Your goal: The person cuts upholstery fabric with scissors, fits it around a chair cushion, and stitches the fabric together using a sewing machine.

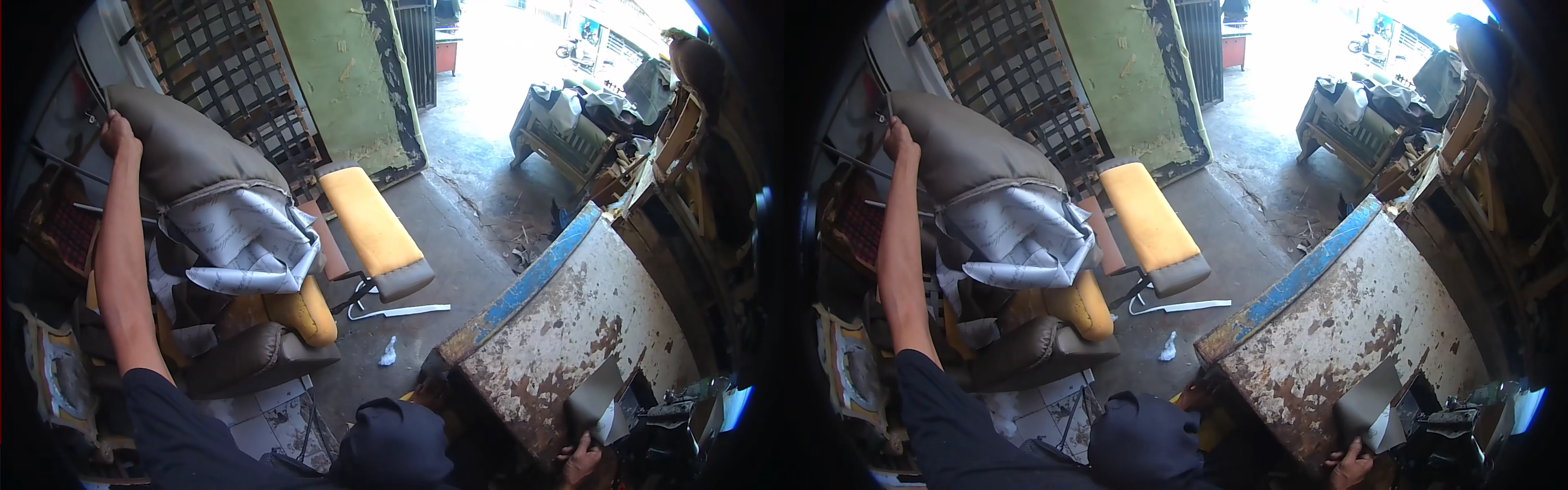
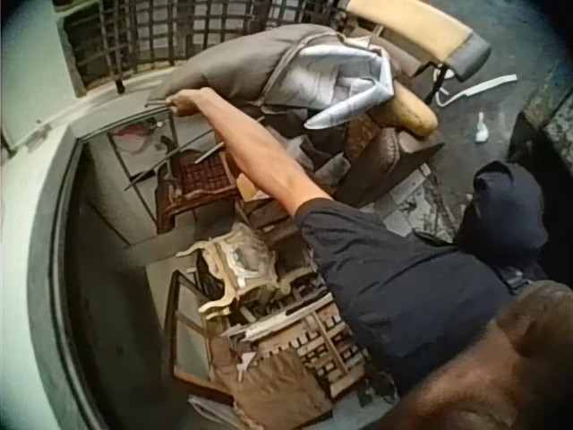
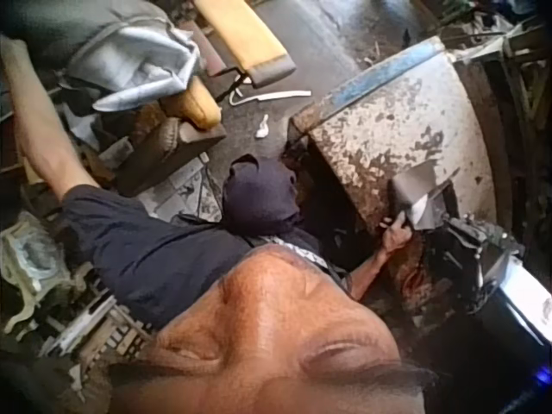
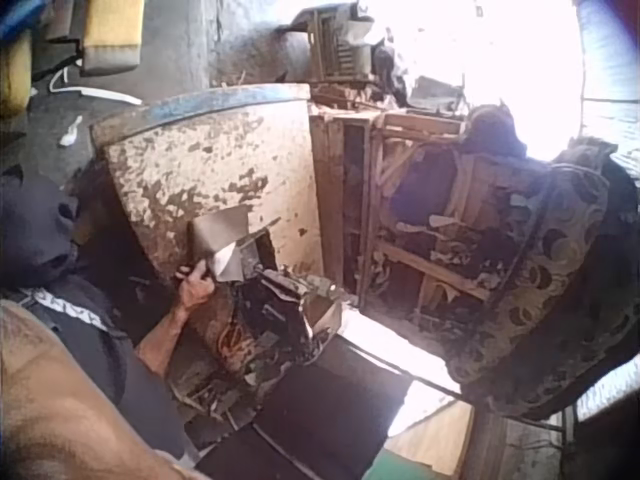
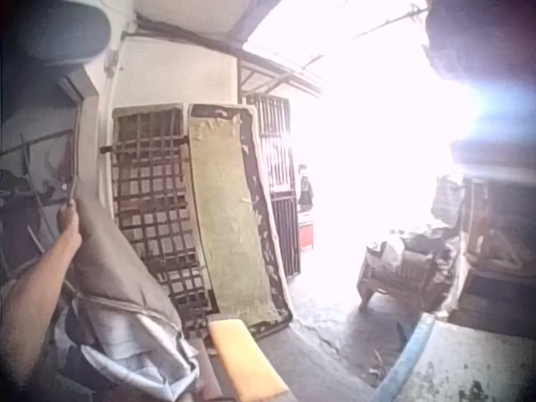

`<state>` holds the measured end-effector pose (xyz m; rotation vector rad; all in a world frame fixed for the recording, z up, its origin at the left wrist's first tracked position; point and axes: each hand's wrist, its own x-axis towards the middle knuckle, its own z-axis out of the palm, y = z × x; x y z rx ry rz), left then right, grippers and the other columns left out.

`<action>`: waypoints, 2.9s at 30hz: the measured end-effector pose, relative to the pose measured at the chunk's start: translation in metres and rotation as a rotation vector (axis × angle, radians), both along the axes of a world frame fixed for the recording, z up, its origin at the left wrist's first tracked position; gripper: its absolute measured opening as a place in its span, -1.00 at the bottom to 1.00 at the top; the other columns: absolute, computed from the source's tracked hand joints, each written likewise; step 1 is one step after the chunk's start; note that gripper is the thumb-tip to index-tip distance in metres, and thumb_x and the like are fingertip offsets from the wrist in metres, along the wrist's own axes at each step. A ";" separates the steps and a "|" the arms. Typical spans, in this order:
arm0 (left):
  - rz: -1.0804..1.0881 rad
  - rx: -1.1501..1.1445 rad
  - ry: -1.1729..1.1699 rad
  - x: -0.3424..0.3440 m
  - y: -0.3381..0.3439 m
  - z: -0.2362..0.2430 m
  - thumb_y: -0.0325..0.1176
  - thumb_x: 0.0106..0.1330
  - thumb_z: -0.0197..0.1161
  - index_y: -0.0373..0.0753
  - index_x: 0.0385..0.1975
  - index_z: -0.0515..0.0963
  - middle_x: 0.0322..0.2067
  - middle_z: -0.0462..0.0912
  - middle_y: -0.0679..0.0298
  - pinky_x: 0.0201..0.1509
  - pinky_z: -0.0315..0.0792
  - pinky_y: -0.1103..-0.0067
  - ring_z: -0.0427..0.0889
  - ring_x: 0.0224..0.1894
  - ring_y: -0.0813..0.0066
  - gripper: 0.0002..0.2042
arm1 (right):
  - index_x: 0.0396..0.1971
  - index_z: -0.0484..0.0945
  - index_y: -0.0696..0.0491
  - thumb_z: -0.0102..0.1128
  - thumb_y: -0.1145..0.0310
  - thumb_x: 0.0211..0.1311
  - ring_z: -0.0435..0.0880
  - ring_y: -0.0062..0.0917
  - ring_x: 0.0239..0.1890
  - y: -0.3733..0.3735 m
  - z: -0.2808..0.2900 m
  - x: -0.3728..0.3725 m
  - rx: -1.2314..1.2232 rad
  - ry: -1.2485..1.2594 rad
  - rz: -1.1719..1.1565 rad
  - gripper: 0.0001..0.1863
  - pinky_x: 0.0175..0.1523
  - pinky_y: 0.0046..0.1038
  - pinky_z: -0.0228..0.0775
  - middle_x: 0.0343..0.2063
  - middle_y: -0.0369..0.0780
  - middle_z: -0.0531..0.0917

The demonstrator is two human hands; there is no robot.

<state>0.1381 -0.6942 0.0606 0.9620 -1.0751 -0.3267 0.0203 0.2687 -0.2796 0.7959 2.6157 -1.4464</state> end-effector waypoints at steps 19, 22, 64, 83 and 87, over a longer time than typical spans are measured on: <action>-0.643 0.004 0.204 0.142 0.154 -0.143 -0.14 0.55 0.15 -0.36 0.21 0.52 0.06 0.61 0.22 0.24 0.43 0.46 0.57 0.11 0.38 -0.57 | -0.14 0.68 0.18 0.17 -0.11 0.43 0.62 -0.11 -0.33 -0.004 0.061 0.012 0.417 -0.359 0.610 -0.45 -0.09 -0.20 0.46 -0.39 0.06 0.66; -0.649 0.063 0.151 0.167 0.164 -0.173 -0.14 0.55 0.15 -0.38 0.22 0.51 0.07 0.61 0.21 0.25 0.43 0.47 0.57 0.11 0.38 -0.55 | -0.19 0.69 0.14 0.14 -0.12 0.42 0.66 0.13 -0.19 -0.008 0.068 0.008 0.506 -0.462 0.702 -0.46 -0.08 -0.03 0.45 -0.31 0.17 0.65; 0.034 1.500 0.231 0.400 0.265 -0.464 -0.08 0.45 0.14 -0.32 0.31 0.41 0.33 0.45 -0.01 0.41 0.38 0.17 0.48 0.35 0.10 -0.45 | -0.06 0.65 0.10 0.25 0.39 0.36 0.76 -0.12 -0.18 -0.155 0.047 -0.021 0.162 0.324 1.005 -0.79 -0.07 -0.25 0.59 -0.19 -0.03 0.75; -0.534 0.972 0.457 0.336 0.338 -0.387 -0.22 0.43 0.31 -0.16 0.38 0.33 0.31 0.48 0.22 0.43 0.31 0.12 0.44 0.34 0.15 -0.44 | -0.06 0.65 0.11 0.28 0.41 0.35 0.77 -0.13 -0.29 -0.229 0.052 -0.014 -0.354 0.365 1.524 -0.79 -0.20 -0.33 0.56 -0.29 -0.03 0.75; -0.618 0.850 0.467 0.287 0.363 -0.377 -0.36 0.39 0.33 -0.09 0.40 0.30 0.30 0.47 0.26 0.44 0.29 0.18 0.42 0.35 0.21 -0.42 | -0.08 0.68 0.12 0.30 0.38 0.35 0.79 -0.24 -0.35 -0.279 0.048 -0.003 -0.341 0.190 1.579 -0.78 -0.24 -0.35 0.56 -0.37 -0.03 0.74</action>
